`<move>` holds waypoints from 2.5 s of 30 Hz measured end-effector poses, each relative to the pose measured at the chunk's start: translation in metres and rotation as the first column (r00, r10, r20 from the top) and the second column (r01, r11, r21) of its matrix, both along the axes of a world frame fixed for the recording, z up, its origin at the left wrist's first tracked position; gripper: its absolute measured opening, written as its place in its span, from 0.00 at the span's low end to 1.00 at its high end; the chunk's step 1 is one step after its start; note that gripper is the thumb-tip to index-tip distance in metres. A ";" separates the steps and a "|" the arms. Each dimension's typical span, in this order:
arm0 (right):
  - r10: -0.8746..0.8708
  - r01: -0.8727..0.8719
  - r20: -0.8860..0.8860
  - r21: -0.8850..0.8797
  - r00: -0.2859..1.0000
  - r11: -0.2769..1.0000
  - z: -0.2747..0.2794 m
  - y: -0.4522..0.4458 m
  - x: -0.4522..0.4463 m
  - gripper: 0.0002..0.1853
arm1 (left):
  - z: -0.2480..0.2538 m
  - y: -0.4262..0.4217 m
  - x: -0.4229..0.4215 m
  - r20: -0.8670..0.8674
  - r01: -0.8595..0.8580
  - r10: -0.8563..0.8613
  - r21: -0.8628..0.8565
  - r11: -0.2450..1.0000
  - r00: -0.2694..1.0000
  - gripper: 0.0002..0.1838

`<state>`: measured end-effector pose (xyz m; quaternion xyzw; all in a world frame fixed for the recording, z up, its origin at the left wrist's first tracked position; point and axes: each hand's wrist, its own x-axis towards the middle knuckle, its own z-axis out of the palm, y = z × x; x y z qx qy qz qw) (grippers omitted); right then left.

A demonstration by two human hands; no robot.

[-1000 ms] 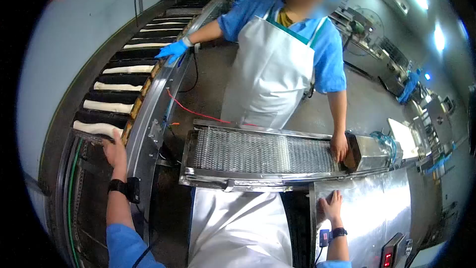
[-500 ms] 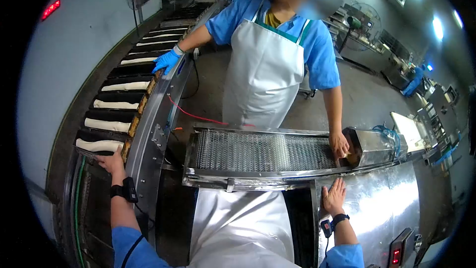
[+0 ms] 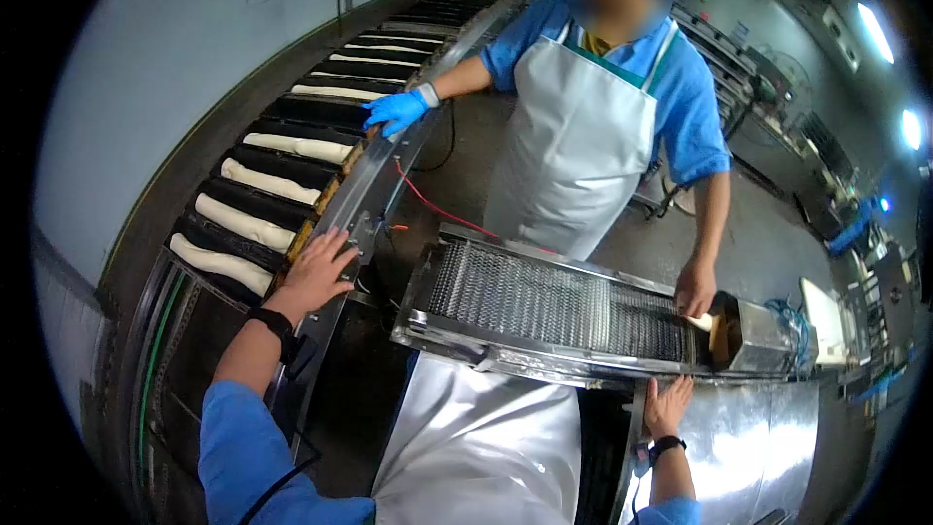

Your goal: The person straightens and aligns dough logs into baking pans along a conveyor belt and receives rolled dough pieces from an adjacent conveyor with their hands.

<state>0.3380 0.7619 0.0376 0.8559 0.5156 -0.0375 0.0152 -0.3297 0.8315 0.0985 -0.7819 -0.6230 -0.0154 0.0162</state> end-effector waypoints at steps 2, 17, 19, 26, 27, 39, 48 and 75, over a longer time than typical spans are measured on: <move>-0.018 0.018 0.020 -0.011 1.000 1.000 -0.002 0.003 0.005 0.47 | -0.009 0.000 0.005 0.008 -0.010 0.010 -0.034 0.999 1.000 0.34; -0.083 0.084 0.039 -0.017 0.996 0.996 -0.006 0.010 -0.011 0.46 | -0.008 0.031 -0.002 0.379 -0.214 0.173 0.068 0.975 0.909 0.32; -0.109 0.112 0.046 -0.046 0.993 0.993 -0.015 0.012 -0.004 0.47 | -0.016 0.033 -0.006 0.342 -0.188 0.147 0.089 0.978 0.928 0.33; -0.084 0.084 -0.004 -0.006 0.996 0.996 0.000 0.003 -0.013 0.47 | -0.014 0.031 -0.002 0.347 -0.205 0.179 0.038 0.978 0.921 0.32; -0.083 0.083 -0.016 0.003 0.996 0.997 0.007 0.006 -0.024 0.47 | -0.015 0.032 -0.006 0.357 -0.189 0.159 0.051 0.981 0.920 0.31; 0.067 -0.060 -0.021 0.246 0.998 0.967 -0.009 0.015 -0.021 0.44 | -0.027 0.041 -0.016 0.316 -0.163 0.117 0.124 0.979 0.941 0.32; 0.041 -0.038 -0.009 0.226 0.999 0.973 0.006 0.025 -0.038 0.45 | -0.023 0.038 -0.025 0.329 -0.185 0.146 0.089 0.979 0.933 0.29; 0.208 -0.175 0.003 0.554 0.978 0.814 0.021 0.067 -0.035 0.36 | 0.020 0.023 -0.034 0.216 -0.195 0.166 0.124 0.973 0.962 0.24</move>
